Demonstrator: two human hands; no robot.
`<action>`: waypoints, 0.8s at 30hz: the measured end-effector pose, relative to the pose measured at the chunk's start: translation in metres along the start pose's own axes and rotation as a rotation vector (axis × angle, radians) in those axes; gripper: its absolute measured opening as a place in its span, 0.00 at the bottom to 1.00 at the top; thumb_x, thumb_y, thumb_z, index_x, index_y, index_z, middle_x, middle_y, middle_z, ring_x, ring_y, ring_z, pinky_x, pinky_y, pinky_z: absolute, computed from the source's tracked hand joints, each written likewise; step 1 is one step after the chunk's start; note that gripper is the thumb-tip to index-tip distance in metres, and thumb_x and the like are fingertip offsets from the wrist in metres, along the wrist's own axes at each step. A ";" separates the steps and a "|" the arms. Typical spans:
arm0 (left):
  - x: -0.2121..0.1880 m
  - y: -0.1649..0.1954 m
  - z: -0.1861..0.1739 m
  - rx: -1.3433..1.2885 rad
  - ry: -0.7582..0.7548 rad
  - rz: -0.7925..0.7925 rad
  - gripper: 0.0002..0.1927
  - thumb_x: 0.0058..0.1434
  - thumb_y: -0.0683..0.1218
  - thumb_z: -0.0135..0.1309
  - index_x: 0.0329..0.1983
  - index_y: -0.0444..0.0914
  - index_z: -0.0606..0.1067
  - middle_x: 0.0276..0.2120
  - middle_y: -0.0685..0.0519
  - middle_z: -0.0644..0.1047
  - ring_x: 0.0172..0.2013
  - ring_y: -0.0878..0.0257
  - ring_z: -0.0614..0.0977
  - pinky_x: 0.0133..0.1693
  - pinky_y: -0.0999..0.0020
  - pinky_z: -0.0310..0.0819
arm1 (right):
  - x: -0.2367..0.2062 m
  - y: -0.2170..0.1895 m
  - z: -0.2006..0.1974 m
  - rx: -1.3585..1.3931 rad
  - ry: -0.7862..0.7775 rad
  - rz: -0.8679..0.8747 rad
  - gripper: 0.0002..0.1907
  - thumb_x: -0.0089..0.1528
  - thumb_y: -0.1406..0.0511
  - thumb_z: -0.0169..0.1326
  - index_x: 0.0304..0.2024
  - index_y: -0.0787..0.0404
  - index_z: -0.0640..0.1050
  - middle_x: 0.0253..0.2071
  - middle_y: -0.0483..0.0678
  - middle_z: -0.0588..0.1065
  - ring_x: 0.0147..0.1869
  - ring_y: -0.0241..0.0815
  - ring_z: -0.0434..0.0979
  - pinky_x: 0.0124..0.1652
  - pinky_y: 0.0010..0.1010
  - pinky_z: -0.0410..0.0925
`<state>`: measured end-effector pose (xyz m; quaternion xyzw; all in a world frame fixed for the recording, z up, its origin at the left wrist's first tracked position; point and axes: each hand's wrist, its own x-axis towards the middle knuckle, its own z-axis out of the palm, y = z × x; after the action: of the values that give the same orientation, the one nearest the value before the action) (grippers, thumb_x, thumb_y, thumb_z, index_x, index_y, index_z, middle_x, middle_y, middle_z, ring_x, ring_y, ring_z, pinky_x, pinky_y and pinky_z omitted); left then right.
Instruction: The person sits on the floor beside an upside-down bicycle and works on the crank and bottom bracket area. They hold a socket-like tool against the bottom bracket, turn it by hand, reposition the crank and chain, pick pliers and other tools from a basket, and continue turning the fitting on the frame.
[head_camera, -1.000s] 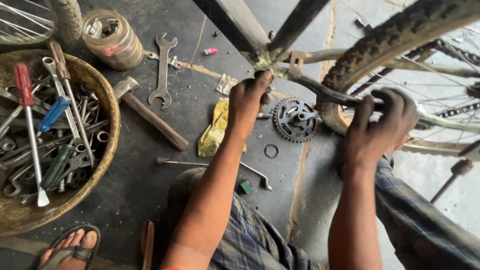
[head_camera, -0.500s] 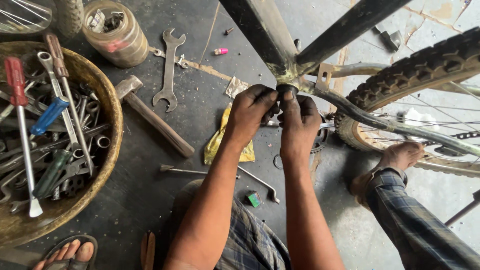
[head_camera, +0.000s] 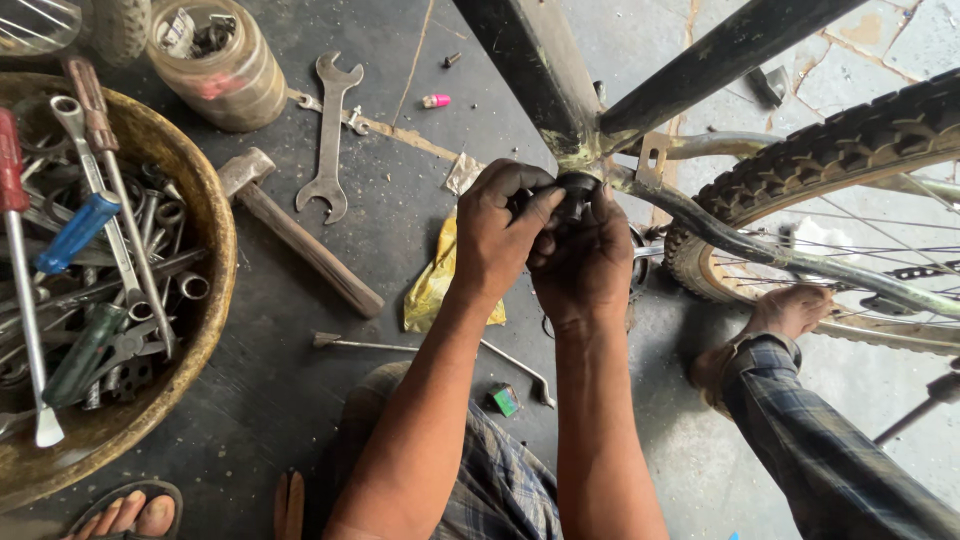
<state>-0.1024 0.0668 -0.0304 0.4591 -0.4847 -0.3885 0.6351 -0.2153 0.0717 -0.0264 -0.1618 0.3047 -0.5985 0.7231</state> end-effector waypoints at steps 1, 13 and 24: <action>-0.001 0.002 0.001 -0.008 0.000 -0.024 0.06 0.63 0.41 0.61 0.37 0.33 0.77 0.35 0.54 0.77 0.28 0.68 0.83 0.29 0.71 0.78 | 0.001 0.001 -0.002 0.045 -0.003 0.034 0.18 0.68 0.51 0.47 0.39 0.57 0.77 0.29 0.44 0.74 0.28 0.37 0.69 0.29 0.25 0.62; -0.001 0.010 -0.001 0.107 0.042 0.228 0.06 0.62 0.39 0.62 0.42 0.36 0.80 0.40 0.51 0.79 0.35 0.62 0.83 0.37 0.69 0.79 | 0.008 0.016 -0.009 0.349 -0.105 0.055 0.16 0.67 0.54 0.46 0.42 0.57 0.78 0.35 0.45 0.77 0.30 0.39 0.71 0.30 0.26 0.64; -0.002 0.011 0.000 0.348 0.082 0.398 0.10 0.60 0.40 0.63 0.44 0.39 0.79 0.41 0.50 0.79 0.43 0.52 0.82 0.47 0.60 0.77 | -0.001 0.003 -0.002 0.162 -0.029 0.055 0.18 0.67 0.53 0.46 0.44 0.57 0.78 0.37 0.42 0.78 0.34 0.36 0.75 0.32 0.25 0.66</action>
<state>-0.1022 0.0721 -0.0205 0.4724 -0.5987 -0.1480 0.6297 -0.2144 0.0732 -0.0296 -0.1032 0.2492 -0.5985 0.7543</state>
